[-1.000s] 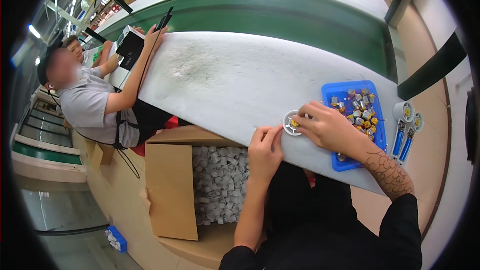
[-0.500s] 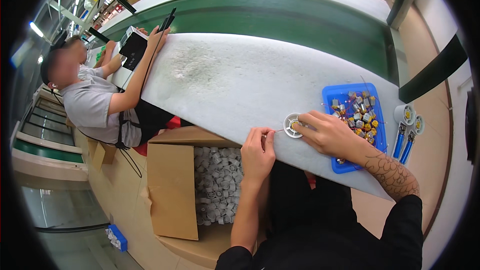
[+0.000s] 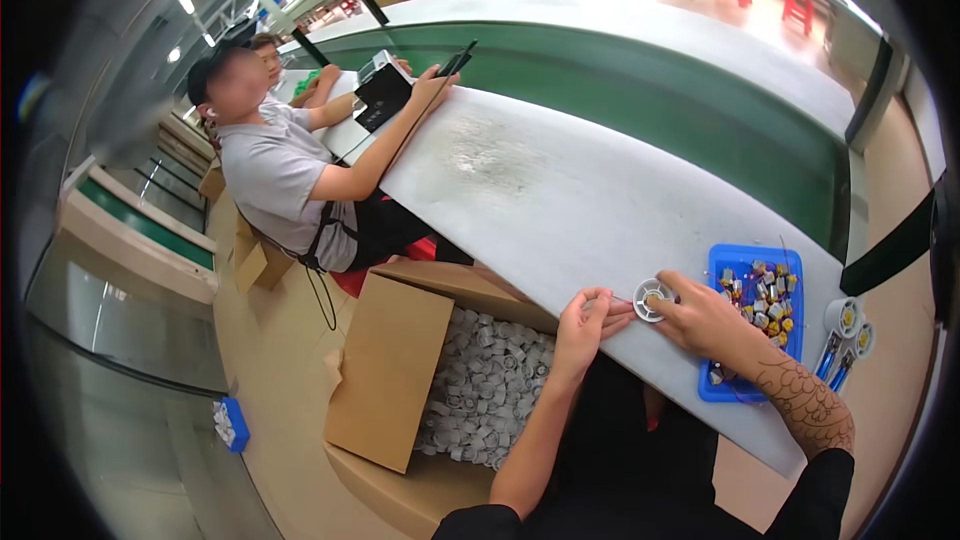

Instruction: The person assembles components by taking plastic housings from a box, inserting motors with wires from a tray into the housings, and placing the assembled units onto a conveyor belt.

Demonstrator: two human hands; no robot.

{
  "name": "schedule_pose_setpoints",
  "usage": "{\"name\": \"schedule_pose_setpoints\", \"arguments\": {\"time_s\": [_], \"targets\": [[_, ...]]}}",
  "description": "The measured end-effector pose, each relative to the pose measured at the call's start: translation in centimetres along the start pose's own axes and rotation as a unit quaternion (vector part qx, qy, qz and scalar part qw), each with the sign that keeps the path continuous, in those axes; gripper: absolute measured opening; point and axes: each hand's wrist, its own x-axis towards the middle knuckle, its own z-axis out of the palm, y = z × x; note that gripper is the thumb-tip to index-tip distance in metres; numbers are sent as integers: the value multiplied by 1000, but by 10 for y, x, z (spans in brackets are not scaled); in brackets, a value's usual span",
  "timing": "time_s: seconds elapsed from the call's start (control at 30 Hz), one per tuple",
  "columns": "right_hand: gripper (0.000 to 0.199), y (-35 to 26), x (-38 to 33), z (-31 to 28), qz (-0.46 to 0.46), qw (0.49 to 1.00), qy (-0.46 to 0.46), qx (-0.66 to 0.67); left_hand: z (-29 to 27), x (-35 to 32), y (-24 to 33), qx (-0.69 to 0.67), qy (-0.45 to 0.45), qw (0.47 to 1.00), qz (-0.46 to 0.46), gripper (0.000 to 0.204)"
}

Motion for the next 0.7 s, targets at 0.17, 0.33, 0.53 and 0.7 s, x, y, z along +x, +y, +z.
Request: {"name": "schedule_pose_setpoints", "arguments": {"time_s": [0.17,0.33,0.53,0.7], "targets": [[25,8,7,0,-23,999,-40,7,-7,0,-10,46,-11,999,21,48],[22,46,41,-30,24,990,17,141,-14,-31,1,-57,-21,998,17,46],[20,175,107,-90,154,946,275,-77,-90,-116,-68,-60,199,978,21,29],[24,256,122,-52,257,918,286,-99,-227,-207,-202,126,361,921,-80,24]]}}
